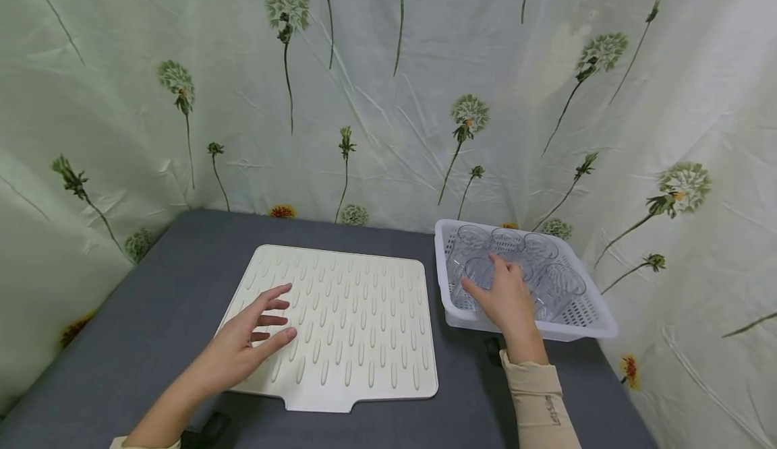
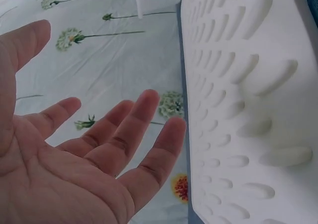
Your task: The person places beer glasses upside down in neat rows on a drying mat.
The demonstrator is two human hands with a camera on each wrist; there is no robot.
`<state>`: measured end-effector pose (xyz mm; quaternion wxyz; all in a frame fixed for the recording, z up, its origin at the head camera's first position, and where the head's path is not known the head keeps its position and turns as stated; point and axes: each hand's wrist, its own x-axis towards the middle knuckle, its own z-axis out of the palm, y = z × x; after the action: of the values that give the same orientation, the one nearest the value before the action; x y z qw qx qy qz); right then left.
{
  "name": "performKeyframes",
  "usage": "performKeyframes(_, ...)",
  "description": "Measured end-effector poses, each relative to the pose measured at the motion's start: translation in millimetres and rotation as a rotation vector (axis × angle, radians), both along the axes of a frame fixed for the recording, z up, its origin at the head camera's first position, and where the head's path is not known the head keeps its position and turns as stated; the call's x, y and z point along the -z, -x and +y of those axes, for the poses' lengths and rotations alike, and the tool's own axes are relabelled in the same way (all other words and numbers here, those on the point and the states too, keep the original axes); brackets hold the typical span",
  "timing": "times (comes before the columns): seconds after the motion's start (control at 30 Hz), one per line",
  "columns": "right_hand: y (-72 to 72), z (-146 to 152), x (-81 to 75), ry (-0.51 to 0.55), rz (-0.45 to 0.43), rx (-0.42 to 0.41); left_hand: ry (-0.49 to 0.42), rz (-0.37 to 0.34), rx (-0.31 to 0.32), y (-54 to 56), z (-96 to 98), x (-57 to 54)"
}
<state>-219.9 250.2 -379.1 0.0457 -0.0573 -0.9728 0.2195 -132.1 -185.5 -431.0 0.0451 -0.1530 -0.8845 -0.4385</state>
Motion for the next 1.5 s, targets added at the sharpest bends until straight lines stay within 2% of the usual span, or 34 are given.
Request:
performKeyframes(0.13, 1.6, 2.5, -0.2, 0.016, 0.008, -0.01, -0.029, -0.041, 0.027, 1.4, 3.2, -1.3)
performKeyframes(0.33, -1.2, 8.9, -1.0, 0.058, 0.011, -0.021, -0.045, -0.021, 0.011, 3.9, 7.4, -1.5)
performKeyframes(0.57, -7.6, 11.9, -3.4, 0.101, 0.024, 0.014, -0.046, -0.02, -0.012, 4.0, 9.4, 1.0)
performKeyframes(0.83, -15.9, 18.8, -9.6, 0.224, 0.052, 0.04, -0.07, -0.029, 0.009, 5.2, 11.5, 1.4)
performKeyframes(1.0, -23.8, 24.5, -12.6, 0.26, 0.076, 0.084, -0.093, -0.039, 0.013, 9.3, 13.3, 0.0)
performKeyframes(1.3, -35.6, 29.0, -16.4, 0.323, 0.156, 0.132, -0.117, -0.079, 0.012, 14.2, 16.8, 2.7)
performKeyframes(1.5, -39.3, 33.7, -16.8, 0.368, 0.185, 0.152, -0.123, -0.071, 0.017, 14.8, 18.3, 2.1)
